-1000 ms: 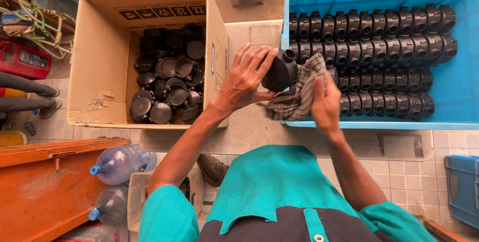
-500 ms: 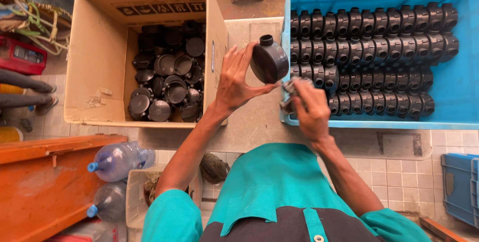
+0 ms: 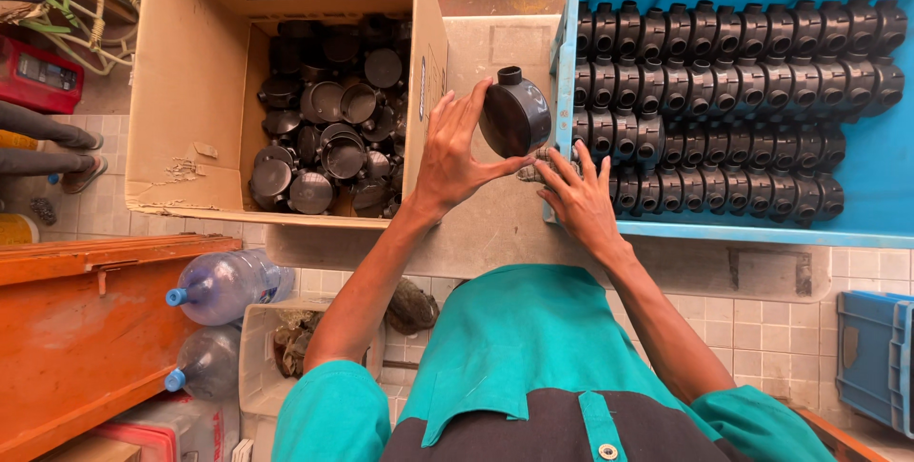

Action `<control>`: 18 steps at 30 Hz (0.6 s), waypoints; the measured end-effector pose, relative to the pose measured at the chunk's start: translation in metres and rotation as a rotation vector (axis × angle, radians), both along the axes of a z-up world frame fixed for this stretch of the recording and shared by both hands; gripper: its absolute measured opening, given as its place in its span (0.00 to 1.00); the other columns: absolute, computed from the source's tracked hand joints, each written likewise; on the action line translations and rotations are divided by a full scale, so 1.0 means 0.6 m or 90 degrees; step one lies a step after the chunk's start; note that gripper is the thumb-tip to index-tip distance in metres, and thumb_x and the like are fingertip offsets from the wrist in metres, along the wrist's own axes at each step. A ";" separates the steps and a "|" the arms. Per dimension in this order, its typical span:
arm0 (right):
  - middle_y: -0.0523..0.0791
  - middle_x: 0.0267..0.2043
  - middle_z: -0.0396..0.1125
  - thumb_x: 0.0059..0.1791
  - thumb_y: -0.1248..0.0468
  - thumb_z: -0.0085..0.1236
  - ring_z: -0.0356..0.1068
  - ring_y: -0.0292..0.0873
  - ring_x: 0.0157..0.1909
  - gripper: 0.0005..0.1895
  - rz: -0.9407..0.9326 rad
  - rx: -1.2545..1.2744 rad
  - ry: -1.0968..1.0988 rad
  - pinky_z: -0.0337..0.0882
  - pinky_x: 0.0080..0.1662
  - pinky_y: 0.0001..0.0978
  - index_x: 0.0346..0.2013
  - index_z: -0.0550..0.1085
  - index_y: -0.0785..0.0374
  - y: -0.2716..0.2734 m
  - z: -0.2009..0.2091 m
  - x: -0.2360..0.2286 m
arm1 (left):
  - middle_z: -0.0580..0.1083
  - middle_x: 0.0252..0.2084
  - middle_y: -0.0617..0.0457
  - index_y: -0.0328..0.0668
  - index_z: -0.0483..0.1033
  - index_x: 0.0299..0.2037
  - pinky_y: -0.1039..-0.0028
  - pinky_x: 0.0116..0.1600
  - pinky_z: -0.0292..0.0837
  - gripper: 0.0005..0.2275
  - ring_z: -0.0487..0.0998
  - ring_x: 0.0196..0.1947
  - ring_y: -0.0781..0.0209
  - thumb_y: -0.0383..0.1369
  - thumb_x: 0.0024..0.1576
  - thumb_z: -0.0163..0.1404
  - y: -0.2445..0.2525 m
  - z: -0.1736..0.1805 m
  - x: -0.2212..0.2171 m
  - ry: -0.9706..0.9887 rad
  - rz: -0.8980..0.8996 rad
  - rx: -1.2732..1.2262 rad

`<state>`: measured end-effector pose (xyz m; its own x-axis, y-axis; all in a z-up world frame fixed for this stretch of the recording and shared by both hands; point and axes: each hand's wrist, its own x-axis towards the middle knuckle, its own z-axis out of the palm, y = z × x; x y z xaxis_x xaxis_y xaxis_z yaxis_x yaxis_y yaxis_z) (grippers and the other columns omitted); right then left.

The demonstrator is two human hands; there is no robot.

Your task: The person picks black plastic parts from a cardboard box and wipes them with a cloth. The person then places the cleaned parts into a blue plastic crate, arranging them in rows. The person repeats this process for several parts throughout the video.

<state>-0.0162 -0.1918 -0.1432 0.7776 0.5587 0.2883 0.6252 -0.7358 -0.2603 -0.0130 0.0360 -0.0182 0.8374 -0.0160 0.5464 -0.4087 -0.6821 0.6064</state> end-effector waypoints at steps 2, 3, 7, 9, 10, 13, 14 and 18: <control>0.47 0.67 0.58 0.53 0.52 0.51 0.47 0.63 0.72 0.25 -0.015 0.069 0.027 0.52 0.58 0.77 0.65 0.66 0.49 0.003 0.034 -0.006 | 0.73 0.54 0.40 0.34 0.61 0.65 0.49 0.67 0.57 0.45 0.75 0.54 0.45 0.52 0.41 0.68 0.001 -0.002 -0.004 0.013 -0.003 -0.010; 0.49 0.69 0.56 0.55 0.51 0.49 0.45 0.63 0.72 0.26 -0.028 0.139 0.053 0.50 0.59 0.76 0.66 0.64 0.51 0.004 0.052 -0.008 | 0.73 0.54 0.40 0.34 0.61 0.65 0.49 0.67 0.57 0.45 0.75 0.54 0.45 0.53 0.41 0.68 0.002 -0.003 -0.005 0.026 -0.005 -0.019; 0.49 0.62 0.62 0.50 0.53 0.59 0.60 0.57 0.66 0.30 -0.037 0.366 0.213 0.63 0.59 0.62 0.65 0.65 0.56 0.023 0.150 -0.011 | 0.73 0.52 0.40 0.34 0.61 0.65 0.49 0.67 0.58 0.45 0.76 0.53 0.46 0.53 0.41 0.67 -0.003 0.001 -0.006 0.038 -0.009 -0.036; 0.56 0.57 0.60 0.38 0.59 0.75 0.66 0.59 0.57 0.50 -0.012 0.504 0.282 0.68 0.57 0.58 0.68 0.57 0.67 0.049 0.182 -0.015 | 0.73 0.52 0.39 0.34 0.61 0.65 0.49 0.67 0.58 0.45 0.76 0.53 0.45 0.54 0.41 0.67 -0.003 0.000 -0.008 0.044 -0.020 -0.020; 0.56 0.57 0.60 0.38 0.59 0.75 0.66 0.59 0.57 0.50 -0.015 0.503 0.281 0.68 0.57 0.58 0.68 0.57 0.67 0.057 0.180 -0.014 | 0.73 0.52 0.39 0.34 0.61 0.65 0.49 0.67 0.58 0.45 0.76 0.53 0.45 0.54 0.41 0.67 -0.005 -0.004 -0.008 0.044 -0.023 -0.022; 0.56 0.52 0.64 0.39 0.66 0.75 0.69 0.58 0.52 0.48 -0.047 0.556 0.246 0.71 0.53 0.61 0.67 0.56 0.69 0.077 0.172 -0.013 | 0.73 0.53 0.39 0.33 0.61 0.65 0.50 0.67 0.58 0.45 0.76 0.53 0.45 0.54 0.41 0.67 0.000 -0.013 -0.007 0.055 -0.051 -0.036; 0.55 0.51 0.64 0.39 0.69 0.74 0.69 0.53 0.51 0.51 -0.057 0.645 0.299 0.71 0.54 0.57 0.68 0.51 0.64 0.078 0.171 -0.015 | 0.73 0.54 0.41 0.36 0.61 0.66 0.50 0.68 0.56 0.46 0.75 0.55 0.46 0.54 0.41 0.67 0.006 -0.012 -0.006 0.067 -0.081 -0.042; 0.53 0.55 0.64 0.51 0.72 0.53 0.69 0.49 0.56 0.38 -0.122 0.911 0.538 0.74 0.56 0.47 0.71 0.46 0.56 0.053 0.162 -0.024 | 0.71 0.59 0.47 0.43 0.58 0.69 0.52 0.71 0.53 0.49 0.72 0.61 0.52 0.53 0.38 0.68 0.020 0.005 -0.008 0.070 -0.186 -0.035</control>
<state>-0.0306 -0.1599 -0.0462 0.9912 0.1181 -0.0602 -0.0966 0.3333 -0.9378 -0.0177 0.0480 -0.0151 0.8560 -0.2380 0.4590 -0.5123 -0.5099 0.6910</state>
